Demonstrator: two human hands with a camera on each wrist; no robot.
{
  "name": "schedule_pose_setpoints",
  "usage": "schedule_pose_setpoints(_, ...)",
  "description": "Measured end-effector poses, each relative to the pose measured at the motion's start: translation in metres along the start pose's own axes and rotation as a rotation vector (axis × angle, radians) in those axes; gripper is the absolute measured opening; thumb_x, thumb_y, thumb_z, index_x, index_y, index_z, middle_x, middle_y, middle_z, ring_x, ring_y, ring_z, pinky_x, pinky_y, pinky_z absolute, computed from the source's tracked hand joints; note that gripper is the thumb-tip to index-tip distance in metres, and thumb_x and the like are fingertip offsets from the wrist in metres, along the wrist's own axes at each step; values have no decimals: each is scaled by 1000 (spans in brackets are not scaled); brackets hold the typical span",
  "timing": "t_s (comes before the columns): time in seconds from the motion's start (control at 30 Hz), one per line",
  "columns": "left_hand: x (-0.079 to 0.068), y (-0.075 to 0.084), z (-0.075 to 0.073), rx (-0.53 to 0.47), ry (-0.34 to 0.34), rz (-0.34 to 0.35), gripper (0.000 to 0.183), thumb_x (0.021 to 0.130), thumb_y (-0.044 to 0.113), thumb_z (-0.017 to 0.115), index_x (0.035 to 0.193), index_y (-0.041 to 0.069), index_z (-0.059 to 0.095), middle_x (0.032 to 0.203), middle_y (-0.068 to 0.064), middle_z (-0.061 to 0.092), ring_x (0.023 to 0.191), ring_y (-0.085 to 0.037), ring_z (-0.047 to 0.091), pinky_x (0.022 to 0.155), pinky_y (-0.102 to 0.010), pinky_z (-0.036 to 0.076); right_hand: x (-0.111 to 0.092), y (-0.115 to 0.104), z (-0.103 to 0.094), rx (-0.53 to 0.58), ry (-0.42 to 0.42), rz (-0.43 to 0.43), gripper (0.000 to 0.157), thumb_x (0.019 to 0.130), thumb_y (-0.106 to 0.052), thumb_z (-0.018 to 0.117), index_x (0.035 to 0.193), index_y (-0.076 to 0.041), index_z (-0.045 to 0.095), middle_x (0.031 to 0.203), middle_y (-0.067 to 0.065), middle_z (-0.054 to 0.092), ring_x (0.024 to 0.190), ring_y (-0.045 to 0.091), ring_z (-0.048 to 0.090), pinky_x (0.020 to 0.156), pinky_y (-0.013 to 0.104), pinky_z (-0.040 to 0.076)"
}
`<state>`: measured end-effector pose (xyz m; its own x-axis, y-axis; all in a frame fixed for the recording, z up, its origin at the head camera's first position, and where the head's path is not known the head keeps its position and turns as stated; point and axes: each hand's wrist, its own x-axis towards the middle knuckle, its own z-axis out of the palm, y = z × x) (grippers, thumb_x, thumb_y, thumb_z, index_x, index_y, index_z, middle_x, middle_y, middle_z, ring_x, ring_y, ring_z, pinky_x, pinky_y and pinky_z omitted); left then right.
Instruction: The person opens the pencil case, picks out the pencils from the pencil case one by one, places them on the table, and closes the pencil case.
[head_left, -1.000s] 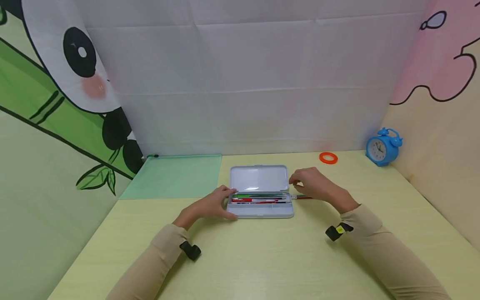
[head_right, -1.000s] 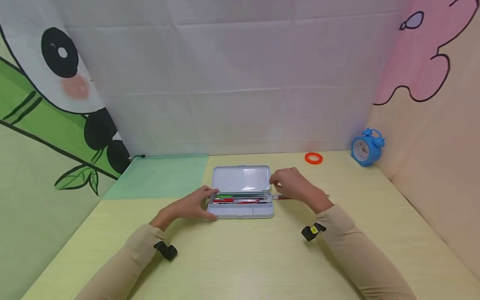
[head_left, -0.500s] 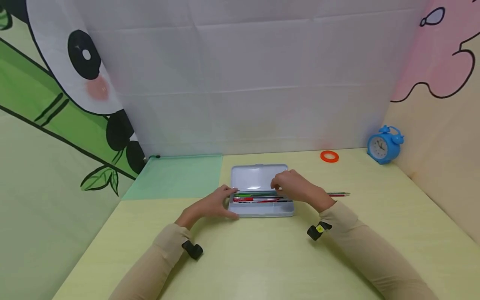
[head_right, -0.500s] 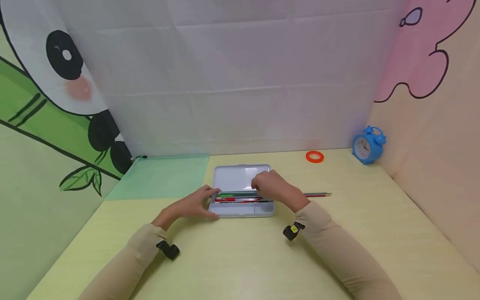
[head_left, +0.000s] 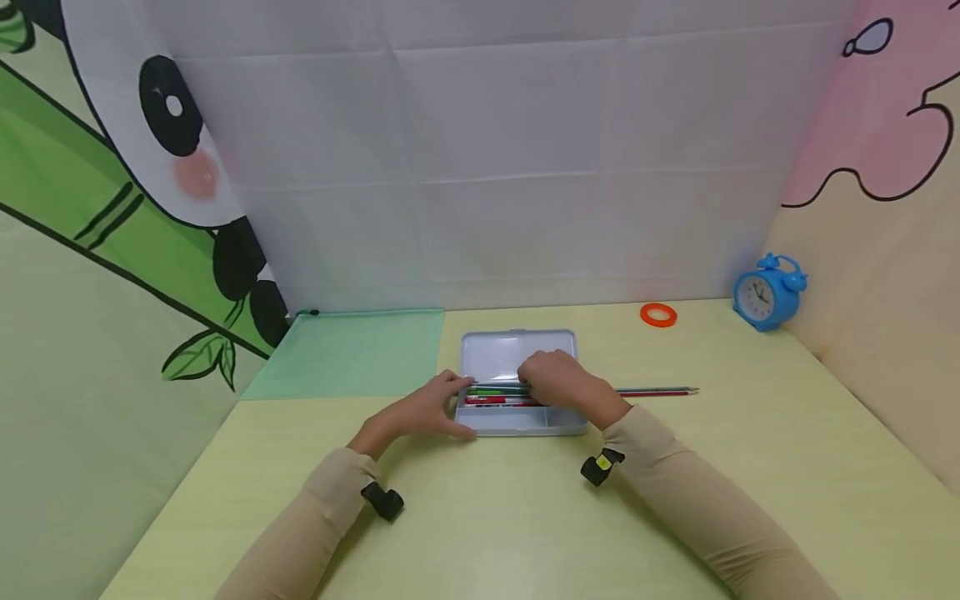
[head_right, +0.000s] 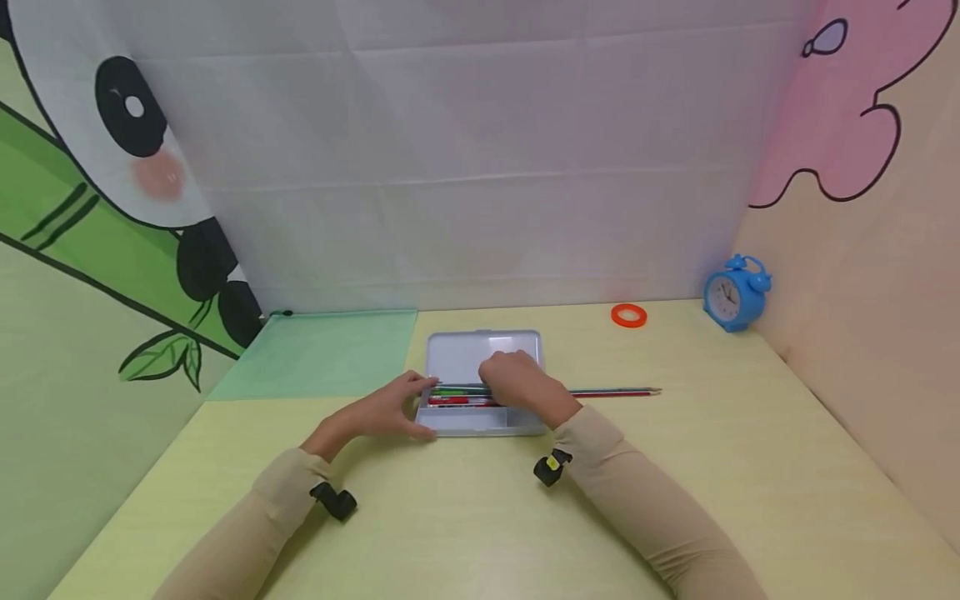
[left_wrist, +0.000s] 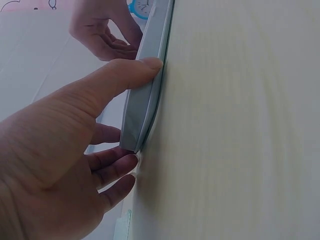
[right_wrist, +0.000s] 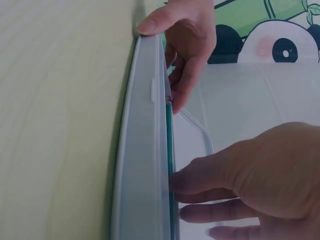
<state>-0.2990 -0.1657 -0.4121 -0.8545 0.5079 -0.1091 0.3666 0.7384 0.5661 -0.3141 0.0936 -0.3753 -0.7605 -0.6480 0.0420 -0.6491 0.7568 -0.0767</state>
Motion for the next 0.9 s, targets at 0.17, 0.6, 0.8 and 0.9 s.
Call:
schedule_pose_setpoints(0.17, -1, 0, 0, 1, -2, -2, 99, 74, 45, 88, 153, 7, 41, 127, -6, 44, 115, -22, 45, 101, -42, 44, 1, -4, 4, 11, -1, -2, 9, 93, -5, 67, 93, -9, 75, 77, -4, 65, 66, 13, 52, 63, 29, 47)
schedule_pose_setpoints(0.6, -2, 1, -1, 15, -1, -4, 98, 74, 44, 88, 153, 7, 41, 130, -7, 45, 116, -22, 45, 102, -41, 43, 8, -11, 13, -84, 40, -26, 11, 94, -11, 70, 102, -12, 77, 87, -1, 67, 72, 12, 55, 69, 28, 51)
schedule_pose_setpoints(0.8, -2, 1, -1, 17, 0, 1, 99, 74, 44, 88, 153, 7, 41, 130, -7, 44, 116, -22, 45, 101, -41, 43, 7, -9, 14, -90, 40, -26, 12, 94, -12, 70, 104, -12, 77, 87, -1, 66, 72, 13, 55, 69, 28, 51)
schedule_pose_setpoints(0.9, -1, 1, -1, 22, -2, 12, 99, 75, 44, 88, 153, 7, 40, 130, -7, 44, 115, -22, 45, 100, -41, 43, 7, -7, 14, -78, 50, -42, 14, 94, -11, 70, 104, -14, 78, 86, -2, 65, 72, 12, 54, 68, 28, 50)
